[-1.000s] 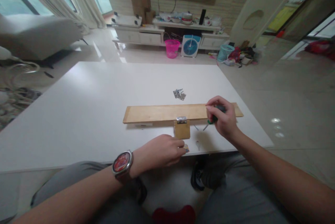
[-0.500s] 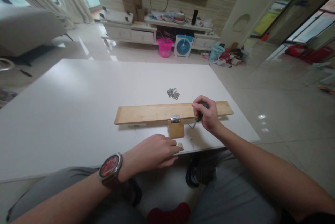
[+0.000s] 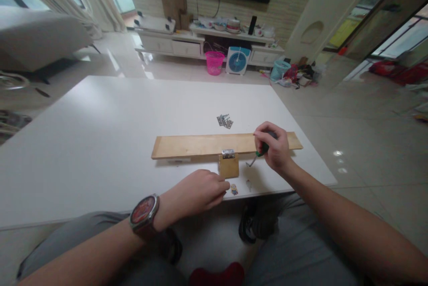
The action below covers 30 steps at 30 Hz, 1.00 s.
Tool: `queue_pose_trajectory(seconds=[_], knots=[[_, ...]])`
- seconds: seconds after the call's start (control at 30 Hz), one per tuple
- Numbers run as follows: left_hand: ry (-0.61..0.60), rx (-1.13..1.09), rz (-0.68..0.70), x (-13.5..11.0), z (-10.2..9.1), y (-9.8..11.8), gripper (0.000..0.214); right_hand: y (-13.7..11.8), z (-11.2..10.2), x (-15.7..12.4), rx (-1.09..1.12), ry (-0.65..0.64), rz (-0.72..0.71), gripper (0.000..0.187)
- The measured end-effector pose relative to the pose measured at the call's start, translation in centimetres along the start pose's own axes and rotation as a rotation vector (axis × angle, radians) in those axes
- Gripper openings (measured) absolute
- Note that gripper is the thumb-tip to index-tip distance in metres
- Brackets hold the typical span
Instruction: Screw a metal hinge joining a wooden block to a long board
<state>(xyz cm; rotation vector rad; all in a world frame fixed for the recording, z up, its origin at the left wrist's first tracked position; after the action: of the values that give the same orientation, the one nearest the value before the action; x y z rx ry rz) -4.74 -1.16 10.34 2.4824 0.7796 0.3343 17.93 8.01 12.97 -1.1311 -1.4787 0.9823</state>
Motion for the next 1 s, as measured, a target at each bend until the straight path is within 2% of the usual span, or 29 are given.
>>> queue_pose_trajectory(seconds=[0.23,0.5,0.67,0.83,1.0], knots=[[0.038,-0.032,-0.100,0.2,-0.3,-0.4,0.011,-2.6,-0.2,-0.3,0.062,0.031,-0.033,0.013],[0.115,-0.112,-0.250,0.4,0.2,-1.1,0.011,-5.5,0.0,-1.1,0.162,0.050,-0.069,0.012],[0.207,-0.258,-0.324,0.7,1.1,-1.5,0.022,-6.7,0.2,-1.5,0.126,0.041,-0.122,0.017],[0.287,-0.468,-0.343,1.3,2.2,-1.6,0.027,-7.5,0.7,-1.5,0.204,0.021,-0.115,0.017],[0.312,-0.644,-0.318,1.9,3.1,-1.0,0.050,-8.4,1.1,-2.1,0.305,-0.008,-0.104,0.014]])
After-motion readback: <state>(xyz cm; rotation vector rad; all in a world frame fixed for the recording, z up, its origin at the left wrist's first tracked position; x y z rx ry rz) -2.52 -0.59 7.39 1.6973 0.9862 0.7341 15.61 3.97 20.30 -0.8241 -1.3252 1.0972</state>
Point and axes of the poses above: each hand's wrist, its own x-axis towards the middle knuckle, its own z-axis out of the palm, y = z × x, the point moved 1 cm from there along x, towards the middle knuckle, and after that the axes turned 12 degrees about -x, right-handed, at the moved point
